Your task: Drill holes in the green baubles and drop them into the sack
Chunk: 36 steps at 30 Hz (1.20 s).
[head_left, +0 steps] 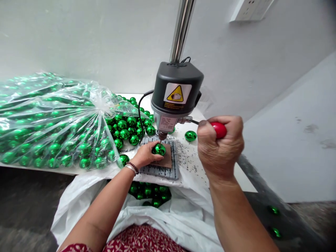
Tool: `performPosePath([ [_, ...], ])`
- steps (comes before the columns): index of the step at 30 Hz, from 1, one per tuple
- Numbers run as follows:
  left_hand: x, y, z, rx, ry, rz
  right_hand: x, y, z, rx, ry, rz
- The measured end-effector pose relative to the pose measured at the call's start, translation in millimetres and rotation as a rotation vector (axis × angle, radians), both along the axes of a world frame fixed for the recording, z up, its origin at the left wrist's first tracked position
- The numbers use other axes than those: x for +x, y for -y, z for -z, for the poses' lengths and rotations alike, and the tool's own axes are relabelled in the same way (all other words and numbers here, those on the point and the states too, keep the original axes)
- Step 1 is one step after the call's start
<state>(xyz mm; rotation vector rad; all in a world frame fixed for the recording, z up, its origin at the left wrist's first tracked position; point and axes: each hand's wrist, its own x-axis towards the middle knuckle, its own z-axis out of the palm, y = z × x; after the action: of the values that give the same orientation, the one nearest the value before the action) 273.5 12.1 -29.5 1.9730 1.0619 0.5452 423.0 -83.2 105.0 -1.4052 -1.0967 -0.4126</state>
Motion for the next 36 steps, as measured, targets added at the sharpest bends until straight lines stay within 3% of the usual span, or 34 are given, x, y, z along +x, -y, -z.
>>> performPosePath([
  [11, -2.3, 3.7, -3.5, 0.015, 0.031, 0.019, 0.2, 5.8, 17.7, -0.004, 0.042, 0.023],
  [20, -2.4, 5.8, -4.4, 0.047, 0.045, 0.024, -1.9, 7.1, 37.4, 0.091, 0.1, 0.013],
  [30, -2.8, 5.6, -4.9, 0.047, 0.048, 0.029, -7.2, 8.1, 62.0, 0.108, 0.015, -0.014],
  [33, -1.3, 6.4, -5.5, 0.051, 0.028, 0.015, -8.3, 6.7, 53.4, 0.099, -0.015, -0.014],
  [36, 0.5, 10.6, -7.1, 0.052, 0.01, -0.042, -4.1, -0.7, 21.1, 0.049, -0.063, -0.032],
])
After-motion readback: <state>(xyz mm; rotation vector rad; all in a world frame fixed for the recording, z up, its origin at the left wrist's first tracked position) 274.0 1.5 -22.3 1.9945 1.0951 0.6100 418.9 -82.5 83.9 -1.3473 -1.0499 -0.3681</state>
